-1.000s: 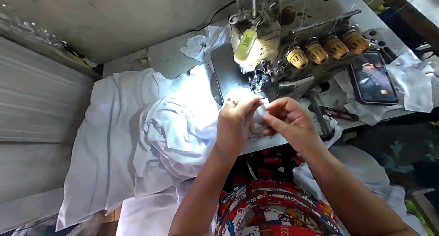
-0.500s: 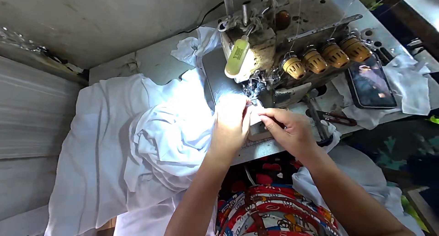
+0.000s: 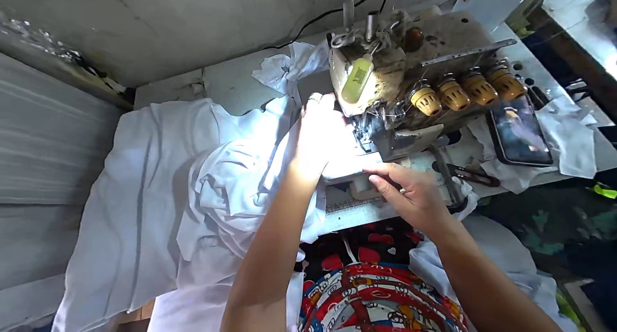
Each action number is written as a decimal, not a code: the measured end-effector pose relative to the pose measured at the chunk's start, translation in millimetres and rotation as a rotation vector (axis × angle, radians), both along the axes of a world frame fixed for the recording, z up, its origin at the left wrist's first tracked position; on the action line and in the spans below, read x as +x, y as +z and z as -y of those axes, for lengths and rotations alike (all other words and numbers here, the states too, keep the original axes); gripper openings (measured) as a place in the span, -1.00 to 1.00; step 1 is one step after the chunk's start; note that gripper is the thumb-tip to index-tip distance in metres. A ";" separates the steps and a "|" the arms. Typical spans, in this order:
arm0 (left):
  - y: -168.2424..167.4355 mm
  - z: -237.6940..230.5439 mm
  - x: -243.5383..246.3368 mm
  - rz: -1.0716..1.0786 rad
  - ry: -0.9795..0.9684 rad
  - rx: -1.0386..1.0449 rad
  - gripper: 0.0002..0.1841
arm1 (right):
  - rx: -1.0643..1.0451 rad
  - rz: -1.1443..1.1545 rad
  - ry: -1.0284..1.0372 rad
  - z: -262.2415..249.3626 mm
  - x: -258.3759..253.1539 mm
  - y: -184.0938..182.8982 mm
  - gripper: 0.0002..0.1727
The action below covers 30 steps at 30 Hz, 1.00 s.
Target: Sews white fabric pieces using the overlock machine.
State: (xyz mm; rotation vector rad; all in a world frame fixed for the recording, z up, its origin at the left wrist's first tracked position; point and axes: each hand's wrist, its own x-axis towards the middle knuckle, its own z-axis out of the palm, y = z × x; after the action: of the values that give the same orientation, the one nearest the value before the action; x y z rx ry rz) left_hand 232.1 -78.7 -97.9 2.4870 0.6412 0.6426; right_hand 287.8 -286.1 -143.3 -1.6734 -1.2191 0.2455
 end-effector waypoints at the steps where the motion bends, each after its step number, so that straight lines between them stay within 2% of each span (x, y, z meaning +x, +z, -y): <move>1: 2.9 1.8 -5.6 0.011 0.009 -0.038 -0.72 | 0.019 0.003 0.026 0.1 -1.5 1.3 -0.67; 3: -2.2 1.9 -22.0 0.149 -0.009 -0.048 -0.88 | 0.059 -0.007 0.079 0.1 -5.2 3.6 -0.69; 5: -12.2 -1.6 -42.6 0.244 -0.022 -0.010 -0.89 | 0.090 -0.028 0.128 0.6 -9.4 4.5 -0.71; 9: -17.2 9.4 -83.6 0.177 0.136 0.075 -0.91 | 0.159 0.001 0.169 -2.7 -17.4 1.7 -0.74; 12: -16.9 34.3 -105.8 0.091 0.228 -0.023 -0.90 | 0.152 0.077 0.213 -4.4 -19.8 -1.7 -0.64; 14: -9.3 59.1 -114.3 0.042 0.152 -0.120 -0.83 | 0.132 0.111 0.269 -3.9 -18.4 -2.2 -0.59; 17: -2.1 86.2 -107.7 0.049 -0.134 -0.275 -0.80 | 0.081 0.154 0.226 1.7 -6.3 -1.7 -0.66; 19: -4.4 94.2 -87.1 0.099 -0.211 -0.243 -0.81 | 0.059 0.177 0.121 9.0 11.5 -2.0 -0.73; 22: -8.4 98.4 -53.6 0.132 -0.242 -0.136 -0.85 | 0.017 0.245 -0.046 16.6 30.8 3.1 -0.70; 25: -7.1 99.3 -40.2 0.140 -0.259 -0.110 -0.86 | -0.003 0.241 -0.114 19.7 29.0 8.4 -0.69; 30: -6.2 92.3 -67.8 0.203 -0.221 -0.074 -0.85 | 0.069 -0.011 0.031 25.7 2.6 8.2 -0.67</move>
State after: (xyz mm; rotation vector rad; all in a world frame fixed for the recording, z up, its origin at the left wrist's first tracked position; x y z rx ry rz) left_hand 164.3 -171.0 -104.1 2.3418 0.3038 0.7587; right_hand 290.5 -311.8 -135.2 -1.5935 -1.2324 0.2289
